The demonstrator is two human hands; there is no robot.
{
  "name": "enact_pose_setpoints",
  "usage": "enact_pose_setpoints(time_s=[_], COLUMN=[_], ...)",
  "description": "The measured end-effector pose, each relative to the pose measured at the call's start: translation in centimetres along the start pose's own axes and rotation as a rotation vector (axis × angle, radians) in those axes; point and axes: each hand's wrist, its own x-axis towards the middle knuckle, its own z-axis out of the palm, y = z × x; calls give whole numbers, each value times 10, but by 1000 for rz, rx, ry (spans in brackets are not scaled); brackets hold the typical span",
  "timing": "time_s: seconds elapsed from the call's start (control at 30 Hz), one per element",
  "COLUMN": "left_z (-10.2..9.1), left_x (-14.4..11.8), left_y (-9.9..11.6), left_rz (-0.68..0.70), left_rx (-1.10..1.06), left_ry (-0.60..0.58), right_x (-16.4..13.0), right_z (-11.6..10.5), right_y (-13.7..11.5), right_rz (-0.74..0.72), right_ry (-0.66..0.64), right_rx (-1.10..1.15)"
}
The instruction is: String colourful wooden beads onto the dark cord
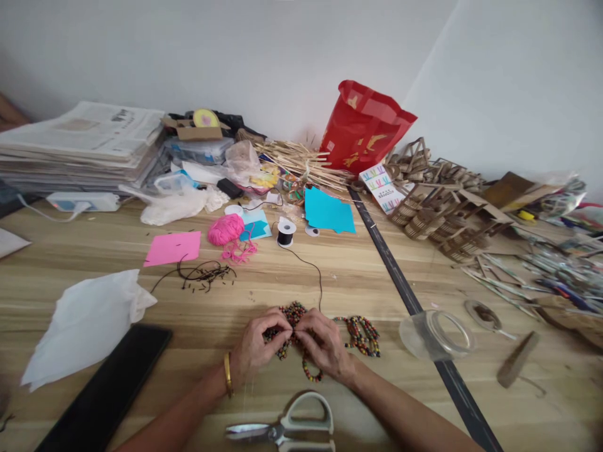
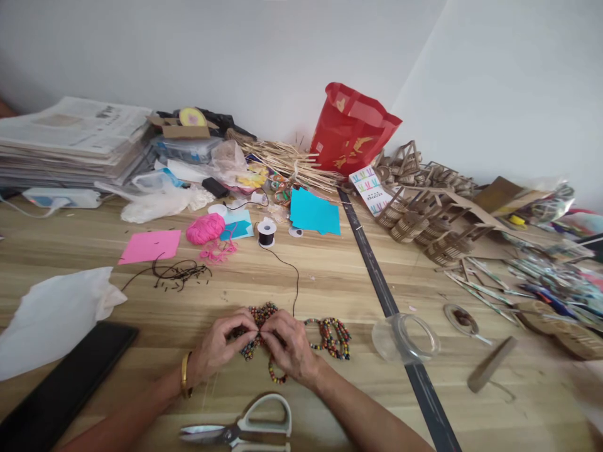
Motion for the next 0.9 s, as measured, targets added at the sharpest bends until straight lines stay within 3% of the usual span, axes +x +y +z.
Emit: enact_pose_setpoints(time_s=[0.43, 0.67, 0.9], left_z=[-6, -5, -4], left_x=[4, 3, 4], left_y=[-4, -4, -4], left_rz=[-136, -385, -416], left_rx=[-241, -357, -400], left_ry=[64, 63, 77], right_x=[1, 2, 0], right_z=[0, -1, 1], right_y=[2, 1, 3], right_rz=[27, 19, 22], right_ry=[81, 87, 72], right_rx=[35, 31, 31])
